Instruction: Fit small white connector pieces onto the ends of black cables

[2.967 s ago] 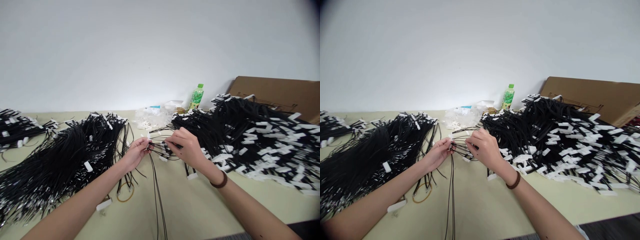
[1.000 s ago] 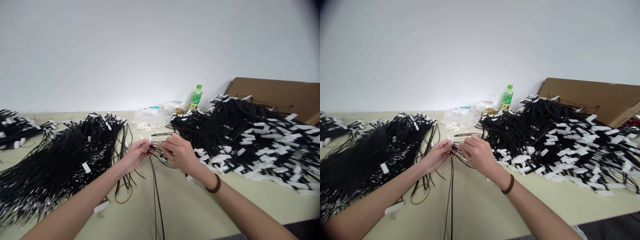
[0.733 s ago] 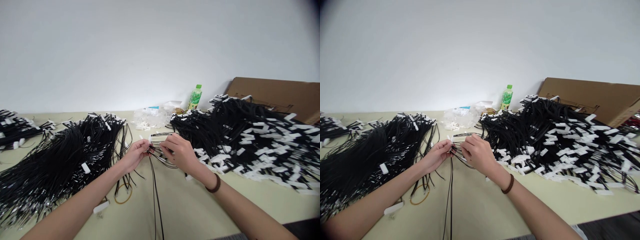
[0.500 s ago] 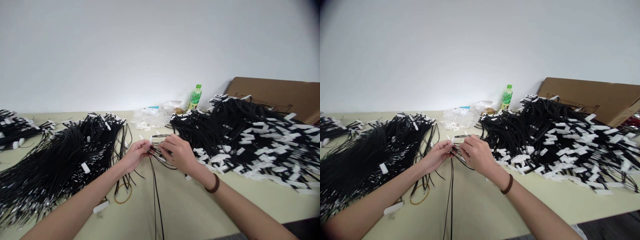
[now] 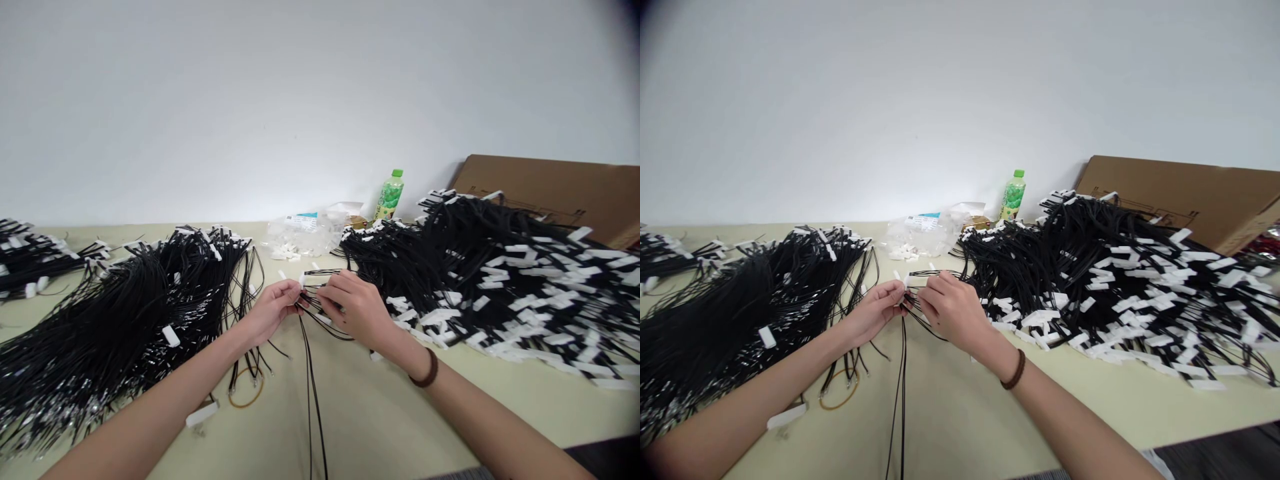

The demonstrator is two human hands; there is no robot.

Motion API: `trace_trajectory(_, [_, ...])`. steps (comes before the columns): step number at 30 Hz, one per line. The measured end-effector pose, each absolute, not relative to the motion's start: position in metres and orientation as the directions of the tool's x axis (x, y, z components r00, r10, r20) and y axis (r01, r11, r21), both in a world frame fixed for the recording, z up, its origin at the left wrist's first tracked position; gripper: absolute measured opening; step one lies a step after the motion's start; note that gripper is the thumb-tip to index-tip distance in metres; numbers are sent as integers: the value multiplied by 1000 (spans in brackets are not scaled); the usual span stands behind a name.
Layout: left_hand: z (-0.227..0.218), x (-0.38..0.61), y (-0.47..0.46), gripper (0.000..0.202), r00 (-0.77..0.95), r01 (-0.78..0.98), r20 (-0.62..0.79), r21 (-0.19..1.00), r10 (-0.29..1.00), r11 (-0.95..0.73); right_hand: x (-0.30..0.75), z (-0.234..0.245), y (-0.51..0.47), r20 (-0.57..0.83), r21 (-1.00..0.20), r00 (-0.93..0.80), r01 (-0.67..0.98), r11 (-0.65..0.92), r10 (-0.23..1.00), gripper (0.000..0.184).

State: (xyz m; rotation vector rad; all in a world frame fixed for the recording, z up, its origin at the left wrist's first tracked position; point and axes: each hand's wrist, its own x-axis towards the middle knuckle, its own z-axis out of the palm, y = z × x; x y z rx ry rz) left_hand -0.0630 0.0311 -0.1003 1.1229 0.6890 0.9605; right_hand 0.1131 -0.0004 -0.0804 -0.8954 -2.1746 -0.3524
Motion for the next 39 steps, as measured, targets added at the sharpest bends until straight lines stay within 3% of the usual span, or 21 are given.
trace_trajectory(39, [-101, -63, 32, 23, 448, -273, 12, 954, 894, 124, 113, -81, -1, 699, -13, -497, 710, 704, 514, 23])
